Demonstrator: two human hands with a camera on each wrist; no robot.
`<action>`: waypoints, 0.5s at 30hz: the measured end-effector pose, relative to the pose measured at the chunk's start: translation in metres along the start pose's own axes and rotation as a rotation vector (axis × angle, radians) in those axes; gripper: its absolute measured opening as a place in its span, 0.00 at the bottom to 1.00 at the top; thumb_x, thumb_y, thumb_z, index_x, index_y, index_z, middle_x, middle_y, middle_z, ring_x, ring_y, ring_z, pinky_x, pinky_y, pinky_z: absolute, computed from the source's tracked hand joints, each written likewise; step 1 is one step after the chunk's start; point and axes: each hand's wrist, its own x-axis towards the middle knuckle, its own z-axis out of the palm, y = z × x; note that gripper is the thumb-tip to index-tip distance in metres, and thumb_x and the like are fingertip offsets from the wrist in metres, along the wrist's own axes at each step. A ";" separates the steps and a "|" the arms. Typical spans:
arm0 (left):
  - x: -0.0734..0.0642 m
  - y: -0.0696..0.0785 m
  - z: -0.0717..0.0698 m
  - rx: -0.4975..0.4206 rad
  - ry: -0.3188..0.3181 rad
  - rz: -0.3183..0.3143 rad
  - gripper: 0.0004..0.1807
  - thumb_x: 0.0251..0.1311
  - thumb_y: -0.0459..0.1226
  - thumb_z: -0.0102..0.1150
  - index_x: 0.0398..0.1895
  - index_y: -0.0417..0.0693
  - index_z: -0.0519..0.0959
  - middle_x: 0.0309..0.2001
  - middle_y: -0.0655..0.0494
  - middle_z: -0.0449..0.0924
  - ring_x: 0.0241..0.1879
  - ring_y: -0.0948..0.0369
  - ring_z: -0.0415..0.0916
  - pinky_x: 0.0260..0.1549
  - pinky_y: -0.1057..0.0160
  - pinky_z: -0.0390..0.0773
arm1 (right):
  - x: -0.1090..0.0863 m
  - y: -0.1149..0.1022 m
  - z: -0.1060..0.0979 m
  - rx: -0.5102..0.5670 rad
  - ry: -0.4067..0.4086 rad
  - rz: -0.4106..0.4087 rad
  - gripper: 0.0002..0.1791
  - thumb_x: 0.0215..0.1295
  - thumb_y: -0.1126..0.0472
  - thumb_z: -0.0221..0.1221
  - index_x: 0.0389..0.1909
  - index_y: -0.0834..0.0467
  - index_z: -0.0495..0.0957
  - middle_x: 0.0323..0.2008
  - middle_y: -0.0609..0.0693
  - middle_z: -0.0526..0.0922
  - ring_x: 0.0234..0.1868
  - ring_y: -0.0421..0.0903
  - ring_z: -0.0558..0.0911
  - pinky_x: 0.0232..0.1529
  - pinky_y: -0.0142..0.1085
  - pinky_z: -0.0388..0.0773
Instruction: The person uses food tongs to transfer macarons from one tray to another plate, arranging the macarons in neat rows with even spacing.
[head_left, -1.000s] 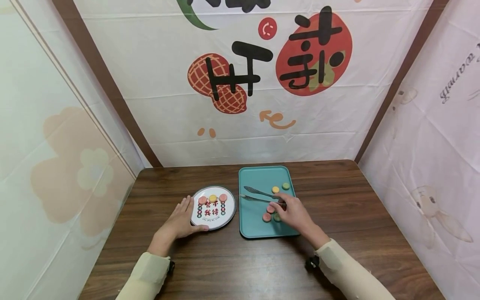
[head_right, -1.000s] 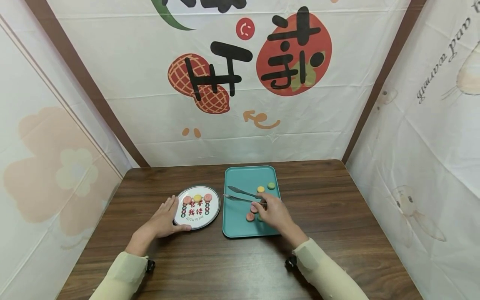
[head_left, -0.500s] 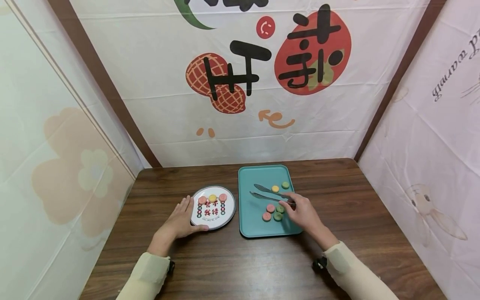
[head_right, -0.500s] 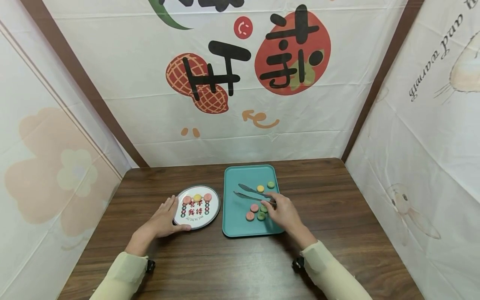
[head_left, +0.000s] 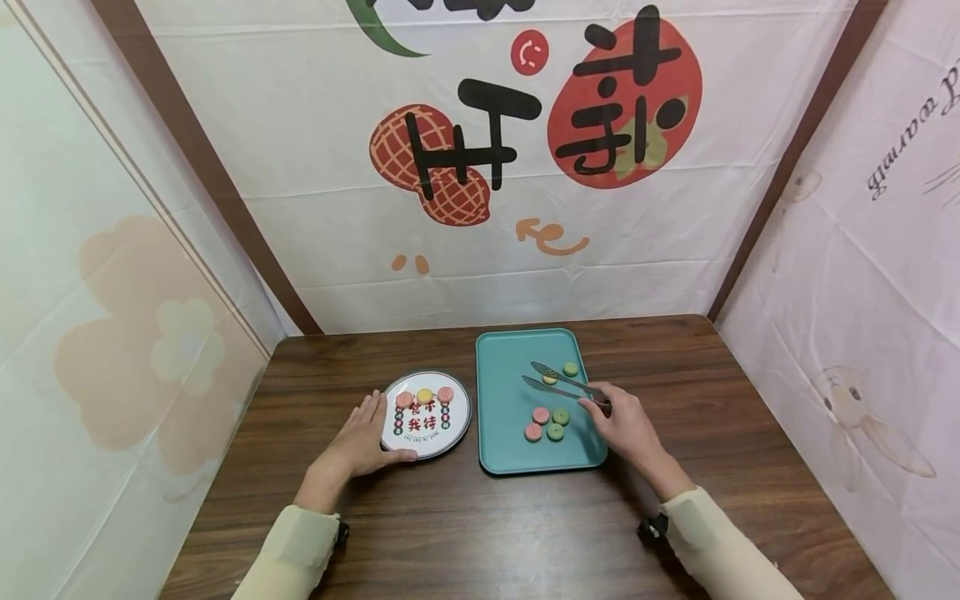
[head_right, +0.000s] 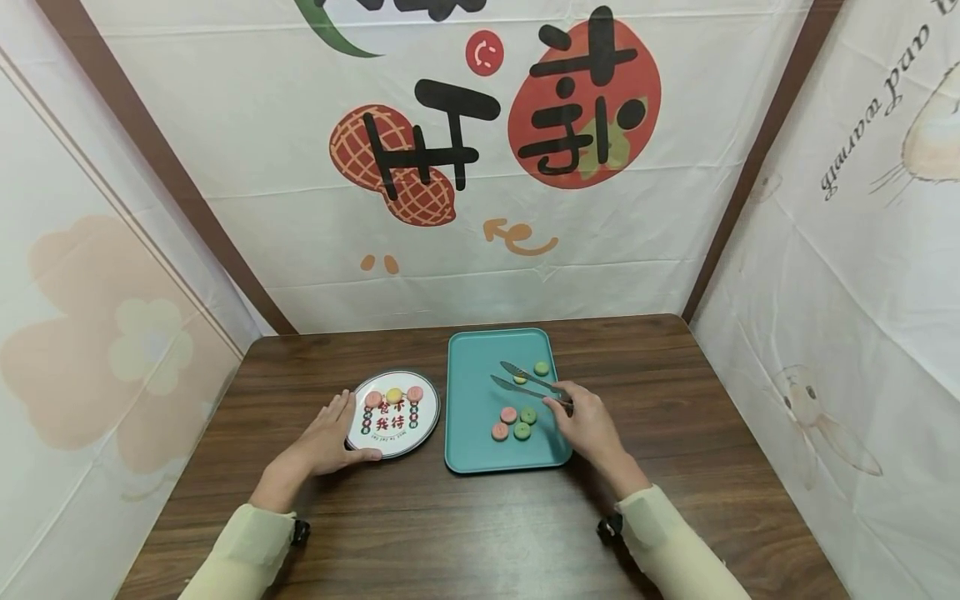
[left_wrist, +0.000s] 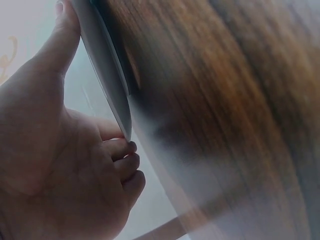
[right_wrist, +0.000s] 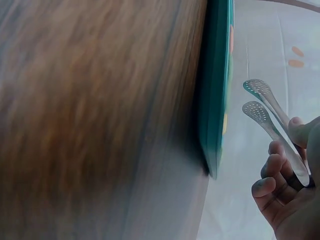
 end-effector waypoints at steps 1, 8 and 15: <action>0.000 -0.001 0.000 -0.003 0.003 0.002 0.77 0.56 0.71 0.70 0.83 0.23 0.41 0.84 0.25 0.37 0.85 0.34 0.36 0.83 0.37 0.42 | 0.000 0.001 -0.001 -0.001 0.007 0.001 0.18 0.75 0.57 0.69 0.57 0.66 0.84 0.33 0.50 0.83 0.26 0.40 0.75 0.26 0.34 0.75; 0.000 -0.001 0.000 -0.011 0.005 0.003 0.78 0.55 0.73 0.70 0.84 0.24 0.40 0.85 0.26 0.36 0.85 0.35 0.35 0.84 0.38 0.41 | -0.002 0.010 -0.002 -0.023 0.030 0.035 0.19 0.75 0.56 0.68 0.57 0.65 0.84 0.38 0.54 0.87 0.28 0.41 0.79 0.28 0.35 0.79; 0.000 -0.002 0.000 -0.011 0.006 0.004 0.78 0.54 0.73 0.70 0.84 0.24 0.41 0.84 0.25 0.37 0.85 0.33 0.36 0.83 0.37 0.42 | -0.003 0.015 -0.004 -0.046 0.043 0.077 0.21 0.76 0.55 0.68 0.59 0.66 0.84 0.40 0.58 0.88 0.30 0.44 0.82 0.32 0.43 0.83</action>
